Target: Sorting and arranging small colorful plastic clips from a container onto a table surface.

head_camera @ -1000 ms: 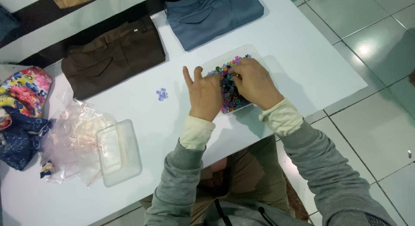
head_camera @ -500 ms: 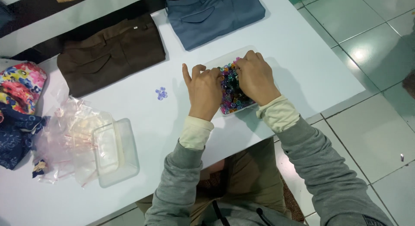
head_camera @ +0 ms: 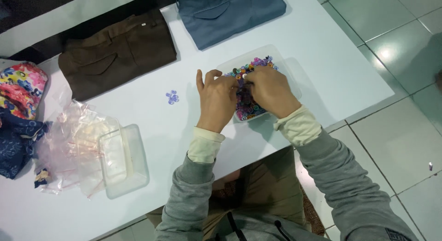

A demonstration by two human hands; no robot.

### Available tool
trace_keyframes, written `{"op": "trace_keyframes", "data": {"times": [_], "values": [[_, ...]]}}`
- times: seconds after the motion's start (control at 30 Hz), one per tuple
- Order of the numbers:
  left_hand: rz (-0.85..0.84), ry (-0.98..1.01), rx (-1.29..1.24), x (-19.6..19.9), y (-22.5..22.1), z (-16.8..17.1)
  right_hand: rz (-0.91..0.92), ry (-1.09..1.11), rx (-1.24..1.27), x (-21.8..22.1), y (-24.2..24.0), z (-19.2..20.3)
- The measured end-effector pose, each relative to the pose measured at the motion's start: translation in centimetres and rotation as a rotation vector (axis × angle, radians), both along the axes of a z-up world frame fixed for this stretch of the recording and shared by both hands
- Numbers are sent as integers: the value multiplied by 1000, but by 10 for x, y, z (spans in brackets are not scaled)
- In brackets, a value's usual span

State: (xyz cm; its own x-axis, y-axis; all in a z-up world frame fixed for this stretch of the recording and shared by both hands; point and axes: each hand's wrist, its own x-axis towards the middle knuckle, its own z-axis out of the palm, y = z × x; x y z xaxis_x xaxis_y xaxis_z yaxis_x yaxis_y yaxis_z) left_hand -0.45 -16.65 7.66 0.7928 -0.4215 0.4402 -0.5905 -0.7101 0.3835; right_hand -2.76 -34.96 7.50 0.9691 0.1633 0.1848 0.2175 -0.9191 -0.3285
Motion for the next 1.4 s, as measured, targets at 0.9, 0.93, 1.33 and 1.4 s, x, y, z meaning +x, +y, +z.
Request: {"op": "trace_keyframes", "data": {"times": [0.9,0.93,1.33,1.4], "values": [[-63,83,-264,-2,20,1,40,-39,98,3,16,23],[-60,81,-266,-1,18,-1,43,-41,96,9,12,13],[115,90,70,7,-9,-14,-38,11,-73,16,8,-8],[133,57,139,10,-12,-22,-46,0,-90,19,7,-12]]}}
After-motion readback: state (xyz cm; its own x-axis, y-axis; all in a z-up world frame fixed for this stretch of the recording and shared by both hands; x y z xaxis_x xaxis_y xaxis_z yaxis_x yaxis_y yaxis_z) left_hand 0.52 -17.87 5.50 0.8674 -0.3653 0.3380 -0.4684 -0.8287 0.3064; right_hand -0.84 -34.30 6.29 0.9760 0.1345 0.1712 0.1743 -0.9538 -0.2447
